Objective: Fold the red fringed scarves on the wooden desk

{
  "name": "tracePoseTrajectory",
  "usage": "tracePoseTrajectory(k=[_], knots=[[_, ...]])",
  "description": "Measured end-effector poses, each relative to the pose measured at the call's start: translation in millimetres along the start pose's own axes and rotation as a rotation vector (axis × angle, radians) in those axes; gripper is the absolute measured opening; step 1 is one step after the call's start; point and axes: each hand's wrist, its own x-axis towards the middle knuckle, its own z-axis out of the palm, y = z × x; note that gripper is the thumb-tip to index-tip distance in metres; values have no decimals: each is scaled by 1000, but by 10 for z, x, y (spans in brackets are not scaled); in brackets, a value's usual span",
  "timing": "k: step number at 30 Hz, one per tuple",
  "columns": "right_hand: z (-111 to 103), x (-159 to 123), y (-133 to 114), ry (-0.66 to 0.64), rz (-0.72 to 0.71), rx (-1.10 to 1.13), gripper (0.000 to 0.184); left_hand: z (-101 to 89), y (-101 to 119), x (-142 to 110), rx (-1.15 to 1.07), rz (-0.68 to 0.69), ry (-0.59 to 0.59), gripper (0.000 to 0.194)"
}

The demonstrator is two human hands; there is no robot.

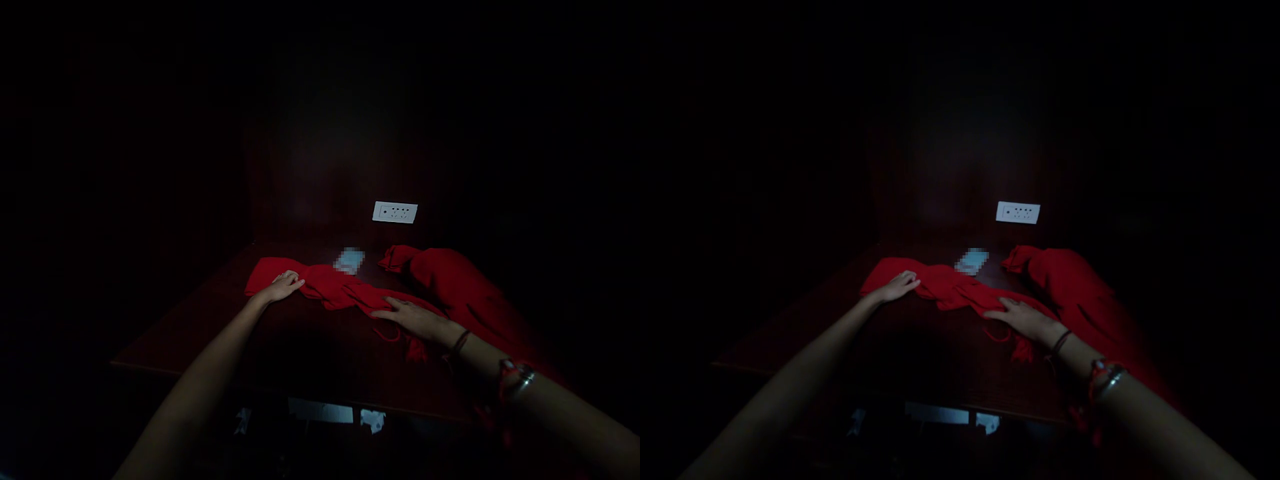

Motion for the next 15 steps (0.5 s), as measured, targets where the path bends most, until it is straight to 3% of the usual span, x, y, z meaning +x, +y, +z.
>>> tracePoseTrajectory(k=[5, 8, 12, 15], knots=[[-39, -1, 343, 47, -100, -156, 51, -72, -58, -100, 76, 81, -26, 26], [-308, -100, 400, 90, -123, -219, 50, -109, -13, -151, 28, 136, -16, 21], [-750, -287, 469, 244, -59, -248, 53, -198, 96, -282, -43, 168, -91, 16], [-841, -377, 612, 218, 22, -135, 49, -278, 135, -402, -91, 125, -163, 16]])
